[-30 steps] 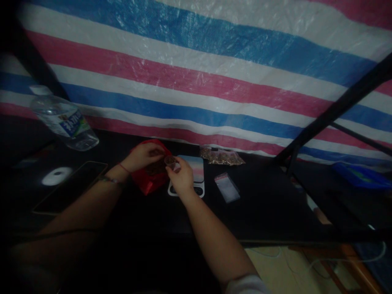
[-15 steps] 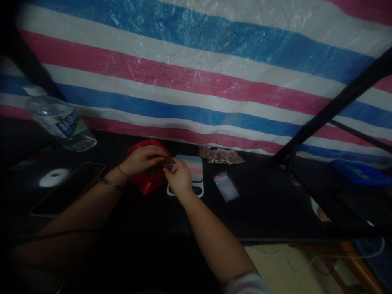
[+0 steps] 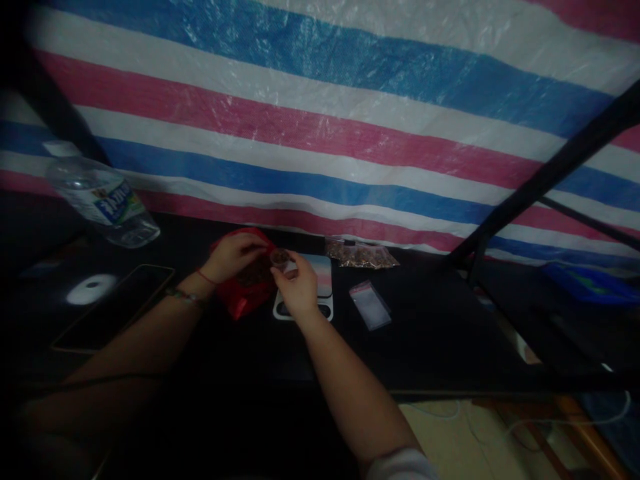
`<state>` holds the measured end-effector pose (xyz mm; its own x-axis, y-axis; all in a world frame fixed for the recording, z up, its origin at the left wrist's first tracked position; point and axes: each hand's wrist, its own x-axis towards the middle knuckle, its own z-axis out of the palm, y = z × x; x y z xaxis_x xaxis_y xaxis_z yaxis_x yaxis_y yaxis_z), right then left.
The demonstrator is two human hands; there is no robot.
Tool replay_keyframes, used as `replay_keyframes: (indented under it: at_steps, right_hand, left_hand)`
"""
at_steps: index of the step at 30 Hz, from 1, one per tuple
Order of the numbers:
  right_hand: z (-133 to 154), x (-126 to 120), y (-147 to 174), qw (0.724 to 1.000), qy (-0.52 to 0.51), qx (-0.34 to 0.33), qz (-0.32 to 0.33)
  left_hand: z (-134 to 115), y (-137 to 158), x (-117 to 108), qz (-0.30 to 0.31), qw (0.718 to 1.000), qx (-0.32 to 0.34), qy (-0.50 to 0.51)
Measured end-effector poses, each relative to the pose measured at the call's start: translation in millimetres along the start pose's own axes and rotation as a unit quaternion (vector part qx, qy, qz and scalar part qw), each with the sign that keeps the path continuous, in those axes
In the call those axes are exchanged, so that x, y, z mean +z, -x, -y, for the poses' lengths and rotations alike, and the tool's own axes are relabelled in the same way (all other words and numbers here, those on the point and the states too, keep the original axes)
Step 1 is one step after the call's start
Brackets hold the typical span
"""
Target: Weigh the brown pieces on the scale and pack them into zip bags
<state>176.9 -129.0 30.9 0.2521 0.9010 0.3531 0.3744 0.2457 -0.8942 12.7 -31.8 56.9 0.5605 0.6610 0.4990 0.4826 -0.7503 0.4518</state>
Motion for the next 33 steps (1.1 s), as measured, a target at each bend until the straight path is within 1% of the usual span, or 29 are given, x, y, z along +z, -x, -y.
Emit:
replay_keyframes:
  at_steps: [2, 4, 6, 8, 12, 15, 17, 19, 22, 25, 27, 29, 31, 33]
  right_hand:
    - [0, -2, -1, 1.0, -0.007, 0.015, -0.002]
    - [-1, -7, -4, 1.0, -0.003, 0.021, -0.017]
    - [-2, -14, -10, 0.999, 0.013, 0.01, -0.038]
    - [-2, -25, -20, 0.999, 0.041, -0.012, -0.032]
    - [-9, -50, -41, 0.989, 0.128, -0.073, 0.014]
    - [-25, -65, -47, 0.972, 0.209, -0.104, 0.029]
    - [-39, -69, -45, 0.962, 0.253, -0.097, 0.031]
    - [-51, -69, -41, 0.956, 0.281, -0.073, 0.034]
    - [-58, -69, -38, 0.952, 0.3, -0.042, 0.041]
    - [-49, -84, -41, 0.957, 0.286, -0.045, 0.025]
    - [-36, -103, -43, 0.959, 0.279, -0.051, -0.005]
    - [-23, -125, -39, 0.953, 0.299, -0.05, -0.02]
    - [-15, -145, -28, 0.935, 0.354, -0.017, 0.002]
    - [-14, -158, -11, 0.9, 0.432, 0.036, 0.036]
  left_hand:
    - [6, 0, 3, 0.05, 0.999, 0.002, -0.012]
    - [12, 0, 6, 0.114, 0.993, 0.005, -0.029]
    - [17, 0, 8, 0.174, 0.983, 0.006, -0.05]
    - [20, 0, 9, 0.203, 0.977, 0.002, -0.07]
    - [22, 1, 7, 0.208, 0.974, -0.006, -0.088]
    - [23, 2, 8, 0.215, 0.973, -0.009, -0.088]
    - [23, 2, 9, 0.221, 0.972, -0.01, -0.084]
    - [23, 2, 10, 0.231, 0.97, -0.012, -0.081]
    - [20, 2, 10, 0.241, 0.967, -0.008, -0.075]
    - [17, 2, 10, 0.231, 0.97, 0.004, -0.071]
    - [15, 2, 10, 0.218, 0.973, 0.012, -0.067]
    - [11, 2, 10, 0.205, 0.977, 0.018, -0.063]
    - [7, 2, 10, 0.199, 0.978, 0.027, -0.054]
    - [2, 3, 9, 0.214, 0.975, 0.044, -0.032]
